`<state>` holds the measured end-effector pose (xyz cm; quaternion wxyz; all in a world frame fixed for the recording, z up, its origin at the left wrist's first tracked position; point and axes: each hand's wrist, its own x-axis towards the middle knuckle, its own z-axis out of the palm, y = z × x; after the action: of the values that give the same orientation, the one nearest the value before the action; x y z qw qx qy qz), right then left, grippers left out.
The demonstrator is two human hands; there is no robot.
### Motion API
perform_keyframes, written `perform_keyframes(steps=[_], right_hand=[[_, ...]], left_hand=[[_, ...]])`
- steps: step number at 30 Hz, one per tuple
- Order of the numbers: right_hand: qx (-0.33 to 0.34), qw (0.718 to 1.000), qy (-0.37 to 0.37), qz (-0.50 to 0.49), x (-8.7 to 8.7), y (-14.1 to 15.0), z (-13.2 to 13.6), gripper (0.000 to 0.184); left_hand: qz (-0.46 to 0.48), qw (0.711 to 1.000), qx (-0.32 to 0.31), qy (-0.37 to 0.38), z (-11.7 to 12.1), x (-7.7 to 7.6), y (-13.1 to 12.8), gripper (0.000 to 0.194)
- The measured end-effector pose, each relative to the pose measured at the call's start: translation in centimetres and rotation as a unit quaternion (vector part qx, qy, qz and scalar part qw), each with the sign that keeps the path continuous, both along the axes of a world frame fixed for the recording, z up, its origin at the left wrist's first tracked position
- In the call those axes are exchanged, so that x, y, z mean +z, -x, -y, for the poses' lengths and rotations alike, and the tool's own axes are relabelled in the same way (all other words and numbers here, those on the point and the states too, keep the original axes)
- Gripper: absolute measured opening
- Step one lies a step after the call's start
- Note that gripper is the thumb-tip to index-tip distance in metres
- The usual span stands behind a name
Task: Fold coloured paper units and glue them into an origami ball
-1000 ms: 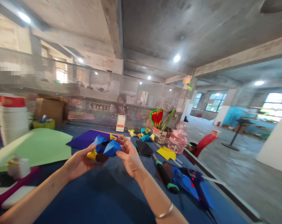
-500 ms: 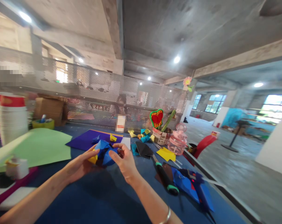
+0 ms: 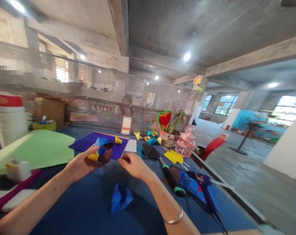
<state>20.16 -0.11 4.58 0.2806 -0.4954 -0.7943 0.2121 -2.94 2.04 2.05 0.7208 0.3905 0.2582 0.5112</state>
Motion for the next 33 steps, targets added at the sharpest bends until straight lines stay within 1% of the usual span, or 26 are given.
perform_keyframes(steps=[2, 4, 7, 9, 11, 13, 14, 16, 17, 18, 19, 20, 22, 23, 25, 28, 31, 33], right_hand=[[0.053, 0.993, 0.055, 0.086, 1.1, -1.0, 0.5, 0.036], [0.095, 0.980, 0.114, 0.134, 1.9, -1.7, 1.1, 0.047], [0.130, 0.958, 0.188, 0.173, 2.1, -1.9, 1.7, 0.059], [0.147, 0.948, 0.192, 0.209, 1.6, -1.4, 1.8, 0.057], [0.171, 0.943, 0.167, 0.233, 0.9, -0.8, 1.9, 0.046], [0.192, 0.947, 0.150, 0.210, 0.5, -0.3, 2.0, 0.032], [0.190, 0.954, 0.149, 0.176, 0.4, 0.0, 2.0, 0.025], [0.158, 0.973, 0.151, 0.068, 0.1, 0.4, 2.1, 0.016], [0.133, 0.981, 0.141, 0.005, 0.0, 0.6, 2.0, 0.015], [0.107, 0.985, 0.120, -0.059, -0.2, 0.8, 1.9, 0.016], [0.079, 0.987, 0.082, -0.115, -0.3, 1.0, 1.8, 0.018], [0.049, 0.985, 0.029, -0.161, -0.5, 1.1, 1.6, 0.020], [-0.010, 0.974, -0.096, -0.207, -1.0, 1.2, 1.4, 0.018], [-0.033, 0.966, -0.157, -0.205, -1.1, 1.2, 1.4, 0.016], [-0.047, 0.950, -0.270, -0.152, -1.3, 1.0, 1.6, 0.018], [-0.017, 0.916, -0.400, -0.043, -1.3, 0.8, 2.2, 0.024], [-0.012, 0.878, -0.477, 0.038, -1.2, 0.8, 2.7, 0.026], [-0.027, 0.859, -0.502, 0.091, -1.2, 0.9, 2.7, 0.035]], left_hand=[[-0.004, 1.000, -0.003, 0.000, 0.0, 0.0, 0.1, 0.038], [-0.007, 1.000, 0.001, -0.002, 0.0, 0.2, 0.0, 0.032], [-0.005, 1.000, 0.007, -0.001, 0.0, 0.2, 0.0, 0.030], [0.000, 1.000, 0.000, 0.002, -0.1, 0.1, 0.1, 0.033], [0.007, 1.000, -0.006, 0.003, -0.2, -0.1, 0.2, 0.033], [0.008, 1.000, -0.008, 0.000, -0.2, -0.2, 0.2, 0.033], [0.006, 1.000, -0.009, -0.002, -0.1, -0.2, 0.3, 0.033], [0.005, 1.000, -0.008, -0.003, -0.1, -0.2, 0.2, 0.033], [0.003, 1.000, -0.008, 0.000, 0.0, -0.1, 0.1, 0.034], [0.001, 1.000, -0.010, 0.002, 0.0, 0.0, 0.1, 0.036], [-0.002, 1.000, -0.013, 0.005, 0.0, 0.1, 0.0, 0.039], [-0.007, 1.000, -0.016, 0.008, 0.1, 0.1, -0.1, 0.042], [-0.016, 1.000, -0.022, 0.008, 0.3, 0.3, -0.2, 0.051], [-0.018, 0.999, -0.027, 0.005, 0.4, 0.3, -0.3, 0.054], [-0.025, 0.999, -0.041, -0.003, 0.6, 0.3, -0.4, 0.061], [-0.027, 0.997, -0.065, -0.012, 0.9, 0.2, -0.4, 0.063], [-0.016, 0.996, -0.088, -0.023, 0.9, -0.1, -0.5, 0.063], [-0.016, 0.995, -0.098, -0.026, 1.0, -0.2, -0.5, 0.063]])
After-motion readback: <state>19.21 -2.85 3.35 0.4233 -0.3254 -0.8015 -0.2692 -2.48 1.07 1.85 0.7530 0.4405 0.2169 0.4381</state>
